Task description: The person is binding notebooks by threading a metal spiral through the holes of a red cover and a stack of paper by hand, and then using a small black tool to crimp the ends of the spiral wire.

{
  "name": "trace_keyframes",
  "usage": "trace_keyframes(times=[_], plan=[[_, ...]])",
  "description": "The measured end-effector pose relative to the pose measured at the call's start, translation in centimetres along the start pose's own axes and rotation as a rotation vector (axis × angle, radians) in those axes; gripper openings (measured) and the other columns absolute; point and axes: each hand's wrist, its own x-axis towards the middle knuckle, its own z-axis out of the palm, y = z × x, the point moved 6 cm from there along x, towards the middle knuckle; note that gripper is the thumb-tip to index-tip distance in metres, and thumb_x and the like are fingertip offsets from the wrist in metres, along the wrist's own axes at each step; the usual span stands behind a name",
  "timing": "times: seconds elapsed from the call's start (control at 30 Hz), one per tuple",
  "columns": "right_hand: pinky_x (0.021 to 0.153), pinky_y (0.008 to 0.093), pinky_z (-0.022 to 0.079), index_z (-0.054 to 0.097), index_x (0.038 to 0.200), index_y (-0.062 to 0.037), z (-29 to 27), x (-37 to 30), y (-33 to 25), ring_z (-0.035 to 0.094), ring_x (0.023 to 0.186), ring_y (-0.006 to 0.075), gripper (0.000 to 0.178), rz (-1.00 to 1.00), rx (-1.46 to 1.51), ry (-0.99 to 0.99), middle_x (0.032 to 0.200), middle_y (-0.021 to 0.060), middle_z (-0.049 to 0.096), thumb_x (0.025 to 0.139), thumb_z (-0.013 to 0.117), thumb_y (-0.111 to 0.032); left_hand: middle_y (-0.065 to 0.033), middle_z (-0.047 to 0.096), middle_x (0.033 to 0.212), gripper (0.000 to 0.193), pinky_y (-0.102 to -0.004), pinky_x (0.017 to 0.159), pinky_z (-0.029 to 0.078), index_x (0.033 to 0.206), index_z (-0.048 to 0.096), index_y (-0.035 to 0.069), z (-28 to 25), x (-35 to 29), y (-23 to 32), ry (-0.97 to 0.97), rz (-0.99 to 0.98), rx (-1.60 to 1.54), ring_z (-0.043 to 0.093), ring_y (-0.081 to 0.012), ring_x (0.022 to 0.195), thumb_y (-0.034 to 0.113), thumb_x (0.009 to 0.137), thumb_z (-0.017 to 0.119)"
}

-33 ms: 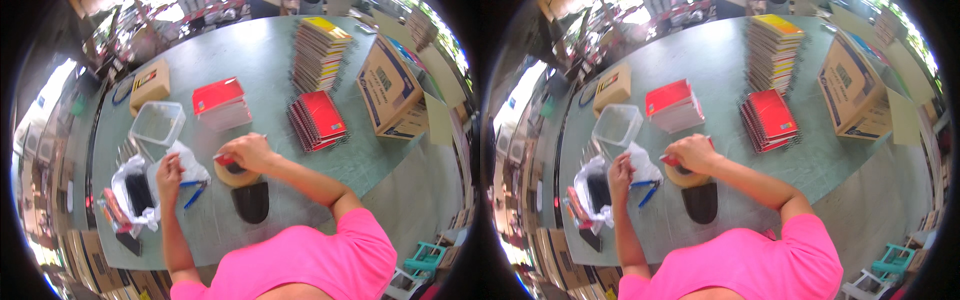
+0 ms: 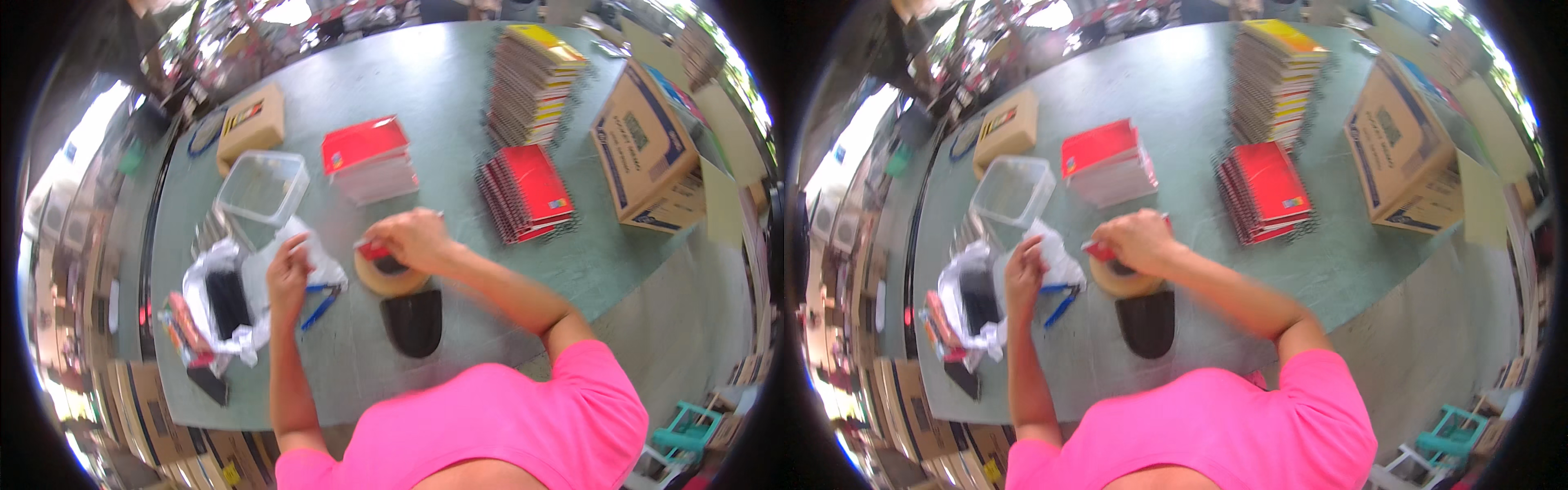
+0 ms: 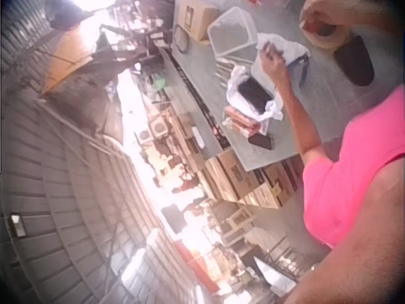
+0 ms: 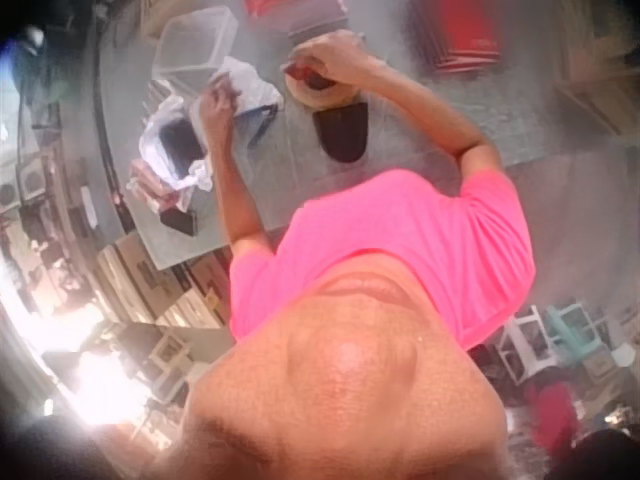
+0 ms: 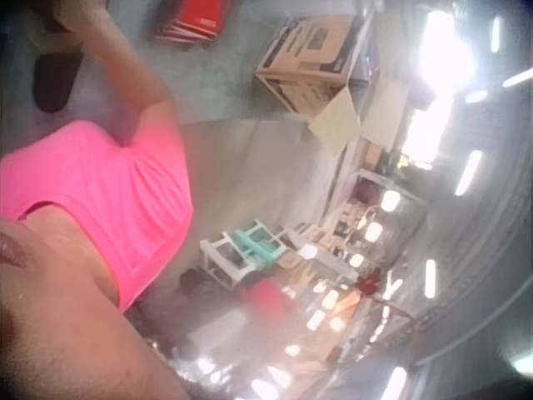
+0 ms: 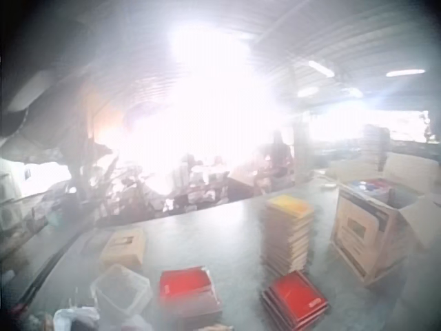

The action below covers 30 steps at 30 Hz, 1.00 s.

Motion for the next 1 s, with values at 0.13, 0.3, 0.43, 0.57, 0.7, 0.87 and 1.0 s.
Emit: trace_keyframes(times=[0.13, 0.3, 0.43, 0.57, 0.7, 0.87, 1.0], plan=[[0.066, 0.0402, 0.05, 0.069, 0.095, -0.0178, -1.1, -0.4, 1.3, 0.066, 0.076, 0.0282, 0.017, 0.193, -0.029, -0.018, 0.084, 0.0085, 0.068, 0.083, 0.059, -0.024, -0.0077, 0.066, 0.081, 0.019, -0.0263, 0.062, 0.048, 0.104, 0.059, 0.002, 5.9, -1.0, 3.8, -0.057, 0.029, 0.114, 0.06, -0.0115, 0.068, 0.011, 0.087, 0.06], [0.065, 0.0395, 0.05, 0.069, 0.097, -0.0167, -1.0, 0.4, 0.4, 0.065, 0.074, 0.028, 0.017, 0.204, 0.026, -0.036, 0.082, 0.0089, 0.068, 0.083, 0.06, -0.02, -0.0046, 0.064, 0.076, 0.015, -0.0235, 0.062, 0.046, 0.095, 0.065, 0.001, 6.8, -2.2, 4.9, -0.011, 0.245, 0.028, 0.056, -0.0087, 0.064, 0.008, 0.083, 0.067], [0.064, 0.0379, 0.05, 0.07, 0.097, -0.0176, -0.8, 0.5, 0.2, 0.065, 0.073, 0.0269, 0.017, 0.174, 0.023, -0.029, 0.084, 0.0073, 0.068, 0.083, 0.06, -0.02, -0.0083, 0.065, 0.077, 0.016, -0.025, 0.06, 0.046, 0.093, 0.066, 0.0, 7.0, -2.8, 6.0, 0.148, 0.371, 0.121, 0.059, -0.0116, 0.064, 0.011, 0.081, 0.069], [0.063, 0.0369, 0.05, 0.07, 0.099, -0.0187, -0.8, 0.4, 0.3, 0.065, 0.075, 0.026, 0.018, 0.122, 0.025, -0.002, 0.086, 0.0058, 0.068, 0.083, 0.06, -0.019, -0.0118, 0.064, 0.076, 0.018, -0.0263, 0.058, 0.047, 0.092, 0.066, -0.001, 7.0, -2.9, 6.0, 0.231, 0.42, 0.231, 0.06, -0.0151, 0.063, 0.012, 0.08, 0.071], [0.064, 0.0368, 0.05, 0.069, 0.1, -0.0177, -1.1, 0.3, 0.2, 0.065, 0.077, 0.0251, 0.022, 0.131, 0.033, -0.031, 0.09, 0.006, 0.068, 0.079, 0.061, -0.015, -0.0118, 0.063, 0.072, 0.019, -0.0279, 0.057, 0.046, 0.093, 0.066, -0.001, 7.0, -2.8, 6.2, 0.241, 0.445, 0.237, 0.059, -0.0173, 0.059, 0.011, 0.079, 0.071], [0.066, 0.0385, 0.051, 0.069, 0.095, -0.0152, -0.7, 0.1, 0.0, 0.065, 0.078, 0.0266, 0.028, 0.035, 0.07, -0.005, 0.083, 0.0062, 0.068, 0.069, 0.061, -0.008, -0.0121, 0.058, 0.081, 0.018, -0.0373, 0.064, 0.047, 0.089, 0.062, 0.002, 7.7, -1.7, 7.0, 0.196, 0.505, 0.315, 0.058, -0.0296, 0.072, 0.008, 0.074, 0.07], [0.067, 0.0384, 0.049, 0.065, 0.095, -0.0154, 0.0, -0.2, -0.2, 0.064, 0.08, 0.0265, 0.028, -0.027, 0.02, -0.103, 0.086, 0.0052, 0.067, 0.071, 0.056, -0.005, -0.0099, 0.054, 0.08, 0.02, -0.0354, 0.063, 0.044, 0.089, 0.06, 0.003, 6.7, -1.0, 6.5, -0.151, 0.213, 0.237, 0.053, -0.0254, 0.071, 0.008, 0.073, 0.072]])
